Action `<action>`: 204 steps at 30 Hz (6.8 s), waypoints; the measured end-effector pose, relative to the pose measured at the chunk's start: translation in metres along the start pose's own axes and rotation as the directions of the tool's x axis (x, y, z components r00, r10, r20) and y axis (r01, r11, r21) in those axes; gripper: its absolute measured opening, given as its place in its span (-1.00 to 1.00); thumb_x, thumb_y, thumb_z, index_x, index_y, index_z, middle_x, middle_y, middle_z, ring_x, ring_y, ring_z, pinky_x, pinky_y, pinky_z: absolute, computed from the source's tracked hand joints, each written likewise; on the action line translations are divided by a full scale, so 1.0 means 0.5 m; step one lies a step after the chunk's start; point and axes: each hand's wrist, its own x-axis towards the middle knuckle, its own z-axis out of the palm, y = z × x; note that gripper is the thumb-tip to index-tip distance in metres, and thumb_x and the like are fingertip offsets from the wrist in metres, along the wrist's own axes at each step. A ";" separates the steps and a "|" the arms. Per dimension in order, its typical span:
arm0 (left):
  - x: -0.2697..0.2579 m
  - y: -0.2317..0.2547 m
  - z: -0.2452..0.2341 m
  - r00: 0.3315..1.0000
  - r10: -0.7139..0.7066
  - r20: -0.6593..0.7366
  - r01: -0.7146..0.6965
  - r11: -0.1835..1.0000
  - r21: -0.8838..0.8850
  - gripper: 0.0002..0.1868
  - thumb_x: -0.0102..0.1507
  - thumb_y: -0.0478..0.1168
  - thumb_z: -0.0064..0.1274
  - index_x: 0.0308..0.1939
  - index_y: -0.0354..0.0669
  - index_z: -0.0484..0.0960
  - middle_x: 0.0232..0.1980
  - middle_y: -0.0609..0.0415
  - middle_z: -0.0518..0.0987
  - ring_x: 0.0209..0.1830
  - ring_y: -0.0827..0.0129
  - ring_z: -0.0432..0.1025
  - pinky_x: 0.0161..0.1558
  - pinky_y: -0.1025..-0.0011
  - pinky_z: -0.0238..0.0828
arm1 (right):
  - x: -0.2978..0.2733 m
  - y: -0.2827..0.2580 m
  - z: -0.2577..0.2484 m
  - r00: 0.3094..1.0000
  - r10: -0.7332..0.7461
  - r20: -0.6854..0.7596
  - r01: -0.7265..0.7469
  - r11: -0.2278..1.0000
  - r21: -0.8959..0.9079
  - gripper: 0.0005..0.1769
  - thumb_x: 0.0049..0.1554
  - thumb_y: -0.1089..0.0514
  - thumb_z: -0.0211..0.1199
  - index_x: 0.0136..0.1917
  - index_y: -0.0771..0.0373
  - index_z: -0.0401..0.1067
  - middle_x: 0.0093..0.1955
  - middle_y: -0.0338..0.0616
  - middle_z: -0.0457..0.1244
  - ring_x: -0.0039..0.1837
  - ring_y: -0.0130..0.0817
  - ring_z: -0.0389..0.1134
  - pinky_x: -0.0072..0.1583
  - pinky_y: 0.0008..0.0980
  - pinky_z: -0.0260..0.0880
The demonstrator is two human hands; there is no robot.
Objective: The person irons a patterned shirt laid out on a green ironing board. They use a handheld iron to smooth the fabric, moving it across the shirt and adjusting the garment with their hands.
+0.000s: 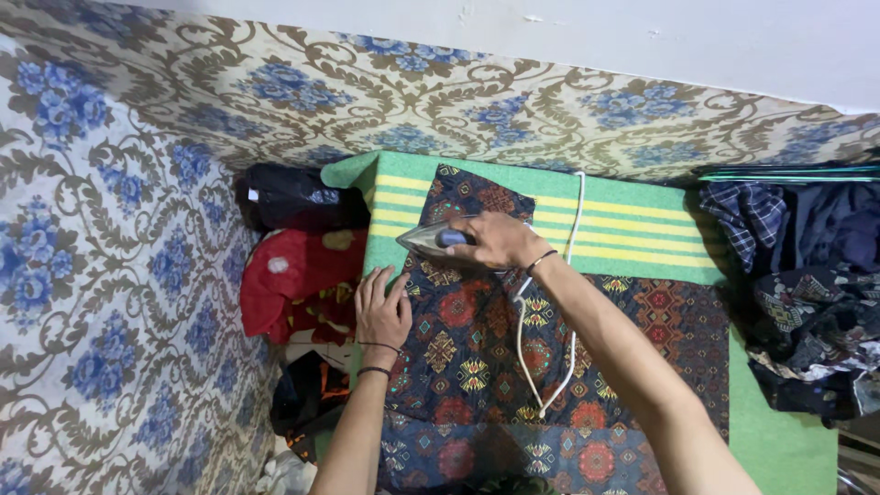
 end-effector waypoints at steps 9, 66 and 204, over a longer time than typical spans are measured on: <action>0.001 -0.001 -0.002 1.000 -0.006 -0.002 0.006 1.000 -0.012 -0.66 0.29 -0.23 -0.02 0.14 -0.04 0.65 0.31 -0.01 0.48 0.42 0.06 0.26 0.47 0.01 0.12 | -0.004 0.047 -0.026 0.997 0.065 0.037 -0.059 0.987 -0.148 -0.29 0.15 -0.55 -0.06 0.12 0.03 0.47 -0.38 -0.02 0.35 -0.28 -0.09 0.41 -0.09 -0.05 0.45; -0.011 -0.023 0.031 0.993 -0.081 -0.089 0.074 0.994 -0.083 -0.84 0.31 -0.22 0.00 -0.10 -0.16 0.60 0.26 0.05 0.52 0.41 0.10 0.31 0.42 0.08 0.18 | 0.012 0.028 -0.011 0.993 0.083 -0.082 -0.105 0.939 -0.327 -0.27 0.19 -0.58 -0.01 -0.18 0.06 0.56 -0.36 -0.03 0.38 -0.29 -0.10 0.45 -0.06 -0.13 0.53; -0.011 -0.012 0.013 0.991 -0.133 -0.033 0.133 0.991 0.002 -0.81 0.19 -0.26 -0.13 -0.12 -0.16 0.43 0.22 -0.07 0.39 0.37 -0.03 0.24 0.39 -0.03 0.10 | 0.013 0.054 -0.032 0.933 0.235 -0.272 -0.307 0.915 -0.263 -0.27 0.13 -0.57 0.06 -0.01 0.12 0.54 -0.28 0.07 0.40 -0.17 0.05 0.47 0.01 -0.02 0.48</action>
